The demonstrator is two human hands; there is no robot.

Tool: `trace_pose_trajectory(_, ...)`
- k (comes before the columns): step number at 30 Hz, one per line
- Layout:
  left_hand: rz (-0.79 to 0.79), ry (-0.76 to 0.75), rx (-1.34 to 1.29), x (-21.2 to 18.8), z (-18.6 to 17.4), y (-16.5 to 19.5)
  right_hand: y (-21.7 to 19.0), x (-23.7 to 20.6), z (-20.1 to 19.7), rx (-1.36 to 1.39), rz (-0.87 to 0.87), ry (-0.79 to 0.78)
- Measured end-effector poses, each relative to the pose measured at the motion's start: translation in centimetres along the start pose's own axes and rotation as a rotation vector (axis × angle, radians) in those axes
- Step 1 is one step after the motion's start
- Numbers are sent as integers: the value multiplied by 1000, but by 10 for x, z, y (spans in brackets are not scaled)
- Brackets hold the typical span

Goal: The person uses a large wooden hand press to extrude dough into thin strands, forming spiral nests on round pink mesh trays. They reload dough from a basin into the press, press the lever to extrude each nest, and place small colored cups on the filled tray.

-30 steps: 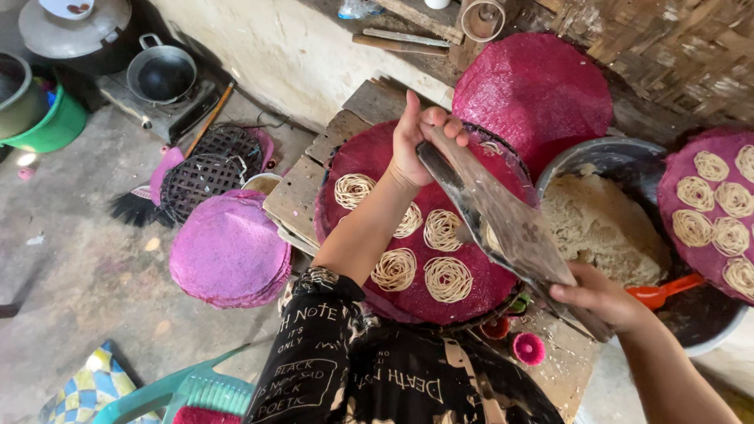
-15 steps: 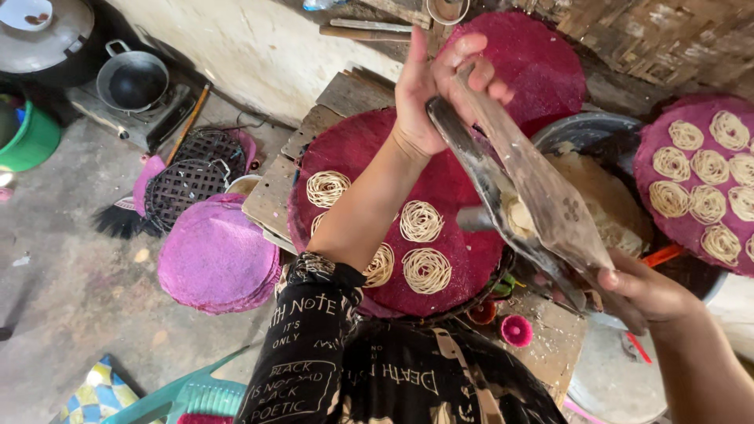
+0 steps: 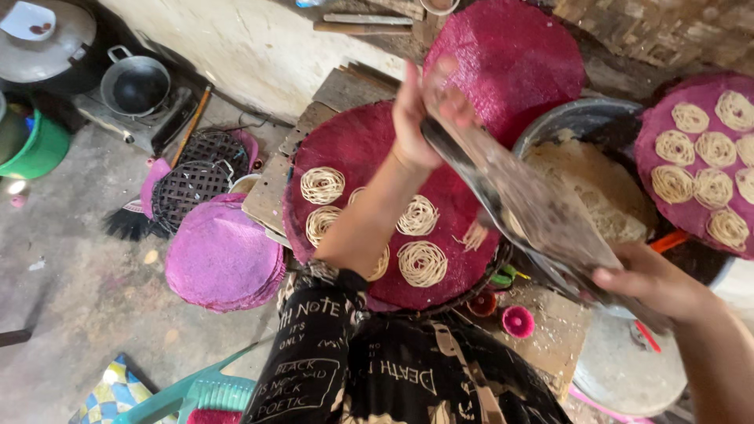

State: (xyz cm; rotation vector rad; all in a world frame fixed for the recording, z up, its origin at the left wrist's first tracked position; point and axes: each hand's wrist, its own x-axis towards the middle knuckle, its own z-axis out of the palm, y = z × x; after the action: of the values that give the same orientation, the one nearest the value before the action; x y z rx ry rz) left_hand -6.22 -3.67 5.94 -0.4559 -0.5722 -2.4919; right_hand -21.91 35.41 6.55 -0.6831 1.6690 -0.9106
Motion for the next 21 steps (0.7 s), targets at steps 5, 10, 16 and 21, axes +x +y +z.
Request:
trace_pose_trajectory(5,-8,-81,-9,-10,23,20,3,-8,22,65,-33,-66)
trace_pose_trajectory(10,-50,38,-27,-20,38,5,-11,-26,20,-140,22,90)
trace_pose_trajectory(16,2,-12,47,-10,42,36,-19,1,29,-197,-83,55)
trace_pose_trajectory(21,-48,13,53,-41,31,14,23,-5,37,-63,-116,-81)
